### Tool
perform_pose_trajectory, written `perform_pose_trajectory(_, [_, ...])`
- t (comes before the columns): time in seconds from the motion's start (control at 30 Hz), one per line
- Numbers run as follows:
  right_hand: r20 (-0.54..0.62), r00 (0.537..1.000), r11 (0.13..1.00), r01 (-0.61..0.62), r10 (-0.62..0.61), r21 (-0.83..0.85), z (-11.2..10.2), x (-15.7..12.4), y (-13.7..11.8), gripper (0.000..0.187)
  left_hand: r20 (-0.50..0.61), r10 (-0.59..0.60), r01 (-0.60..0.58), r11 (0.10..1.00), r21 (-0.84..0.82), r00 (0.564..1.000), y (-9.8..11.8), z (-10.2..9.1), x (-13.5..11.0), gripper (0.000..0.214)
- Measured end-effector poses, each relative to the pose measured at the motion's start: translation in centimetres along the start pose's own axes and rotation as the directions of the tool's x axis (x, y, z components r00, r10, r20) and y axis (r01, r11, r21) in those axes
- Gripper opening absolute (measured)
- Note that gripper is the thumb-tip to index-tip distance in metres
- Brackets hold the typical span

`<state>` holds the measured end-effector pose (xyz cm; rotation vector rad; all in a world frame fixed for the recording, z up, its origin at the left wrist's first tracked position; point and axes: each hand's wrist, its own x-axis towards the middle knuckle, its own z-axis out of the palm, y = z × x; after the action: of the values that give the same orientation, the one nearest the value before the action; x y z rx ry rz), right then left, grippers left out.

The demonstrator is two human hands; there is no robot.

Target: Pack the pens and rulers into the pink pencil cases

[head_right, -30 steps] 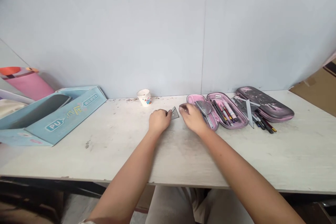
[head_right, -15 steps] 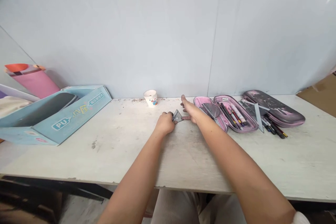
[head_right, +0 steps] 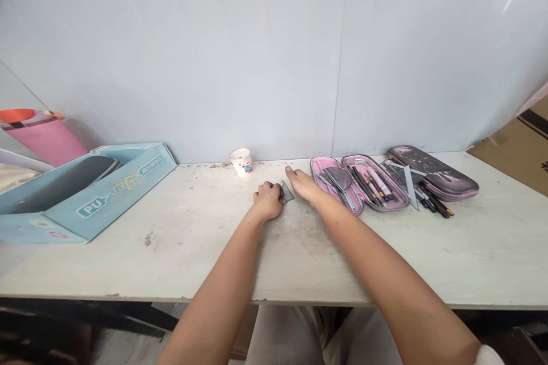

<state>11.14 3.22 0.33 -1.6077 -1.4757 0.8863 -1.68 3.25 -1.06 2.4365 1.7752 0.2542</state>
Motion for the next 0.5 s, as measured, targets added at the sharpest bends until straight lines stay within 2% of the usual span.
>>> perform_pose_trajectory(0.13, [-0.027, 0.999, 0.992, 0.019, -0.022, -0.125, 0.0, -0.1, 0.6, 0.027, -0.038, 0.039, -0.041, 0.998, -0.045, 0.999, -0.1, 0.3, 0.2, 0.027])
perform_pose_trajectory(0.23, [0.002, 0.999, 0.991, 0.037, -0.037, -0.132, 0.5, -0.2, 1.1, 0.031, -0.067, 0.074, -0.086, 0.977, -0.197, 0.995, -0.3, 0.5, 0.4, 0.022])
perform_pose_trajectory(0.33, [0.001, 0.998, 0.994, 0.060, -0.060, -0.093, 0.7, -0.6, 1.2, 0.035, -0.181, 0.044, -0.107, 0.928, -0.357, 0.982, -0.4, 0.3, 0.9, 0.015])
perform_pose_trajectory(0.4, [-0.036, 0.995, 0.995, 0.088, -0.090, -0.056, 0.2, -0.8, 0.9, 0.035, -0.287, 0.018, -0.158, 0.866, -0.475, 0.958, -0.1, 0.1, 1.2, 0.011])
perform_pose_trajectory(0.5, [-0.119, 0.983, 0.990, 0.142, -0.143, -0.013, -2.1, -0.7, 0.6, 0.033, -0.388, -0.001, -0.278, 0.696, -0.662, 0.921, 1.0, 0.1, 1.3, 0.006])
